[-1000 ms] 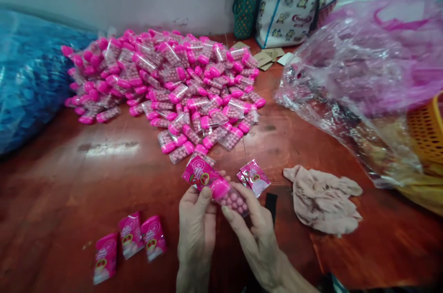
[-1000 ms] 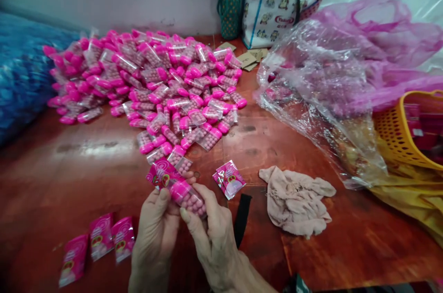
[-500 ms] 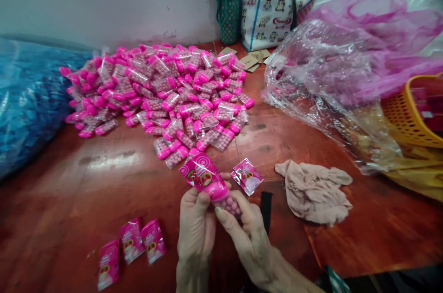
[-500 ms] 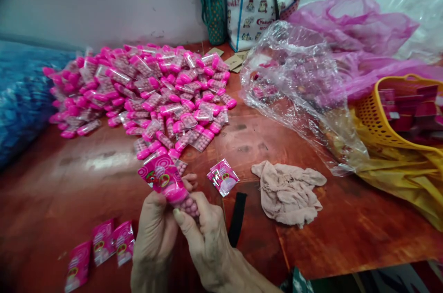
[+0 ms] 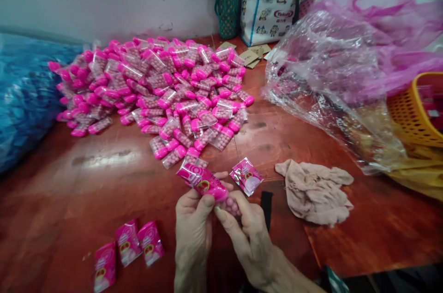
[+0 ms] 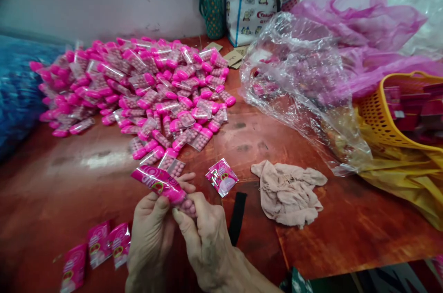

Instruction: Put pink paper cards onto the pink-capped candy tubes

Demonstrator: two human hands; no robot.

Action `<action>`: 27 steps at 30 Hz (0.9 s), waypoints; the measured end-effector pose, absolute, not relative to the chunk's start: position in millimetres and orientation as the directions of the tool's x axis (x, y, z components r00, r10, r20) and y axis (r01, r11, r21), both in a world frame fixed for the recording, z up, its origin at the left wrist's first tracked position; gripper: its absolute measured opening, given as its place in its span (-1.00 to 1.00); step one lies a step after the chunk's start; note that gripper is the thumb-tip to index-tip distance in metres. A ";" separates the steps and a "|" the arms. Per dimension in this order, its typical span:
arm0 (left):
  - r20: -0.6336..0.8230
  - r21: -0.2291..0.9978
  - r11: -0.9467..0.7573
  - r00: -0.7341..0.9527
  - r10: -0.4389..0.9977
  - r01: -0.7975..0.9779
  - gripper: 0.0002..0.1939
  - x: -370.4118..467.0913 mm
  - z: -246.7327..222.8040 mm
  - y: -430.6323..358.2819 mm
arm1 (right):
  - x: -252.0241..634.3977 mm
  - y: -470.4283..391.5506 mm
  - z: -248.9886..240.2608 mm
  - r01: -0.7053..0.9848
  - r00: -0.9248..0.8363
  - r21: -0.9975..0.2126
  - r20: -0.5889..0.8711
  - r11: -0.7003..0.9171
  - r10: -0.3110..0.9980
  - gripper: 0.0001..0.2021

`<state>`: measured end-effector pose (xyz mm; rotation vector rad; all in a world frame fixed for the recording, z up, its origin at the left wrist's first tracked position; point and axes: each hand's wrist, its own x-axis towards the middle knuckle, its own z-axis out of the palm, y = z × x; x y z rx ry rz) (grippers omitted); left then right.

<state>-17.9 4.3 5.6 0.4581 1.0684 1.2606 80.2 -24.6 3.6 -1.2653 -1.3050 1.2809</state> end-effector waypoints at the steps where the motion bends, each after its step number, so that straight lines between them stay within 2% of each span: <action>1: -0.388 0.792 0.288 -0.080 0.918 -0.538 -0.81 -16.7 5.3 3.9 | 79.5 -24.2 2.7 0.093 -0.075 -0.995 -0.040 -0.032 0.996 -0.89; 4: -0.388 0.754 0.293 -0.038 0.921 -0.588 -0.75 -11.7 5.1 3.5 | 76.1 -23.2 -1.3 0.164 -0.042 -0.986 0.013 0.020 0.999 -0.88; 7: -0.358 0.728 0.270 -0.014 0.934 -0.631 -0.67 -8.9 4.9 5.1 | 73.6 -23.3 -3.5 0.188 -0.083 -0.981 -0.055 -0.038 0.995 -0.82; 10: -0.332 0.749 0.248 -0.024 0.943 -0.614 -0.73 -10.7 2.9 7.9 | 72.9 -24.3 -2.9 0.209 -0.093 -0.973 -0.120 -0.098 0.988 -0.75; 14: -0.327 0.776 0.283 0.024 0.945 -0.564 -0.79 -13.5 3.1 9.3 | 72.5 -25.4 -2.4 0.179 -0.101 -0.978 -0.121 -0.102 0.987 -0.73; 18: -0.395 0.803 0.361 0.030 0.918 -0.475 -0.86 -11.0 10.5 8.4 | 71.8 -25.9 -3.0 0.187 -0.066 -0.981 -0.067 -0.054 0.996 -0.84; 21: -0.407 0.791 0.373 0.039 0.913 -0.485 -0.84 -7.8 13.7 9.4 | 73.3 -24.1 0.0 0.209 -0.039 -0.978 -0.011 -0.003 0.999 -0.85; 27: -0.420 0.750 0.306 -0.065 0.905 -0.586 -0.81 0.6 6.6 8.1 | 77.0 -17.7 7.1 0.164 -0.082 -0.969 -0.201 -0.186 0.976 -0.87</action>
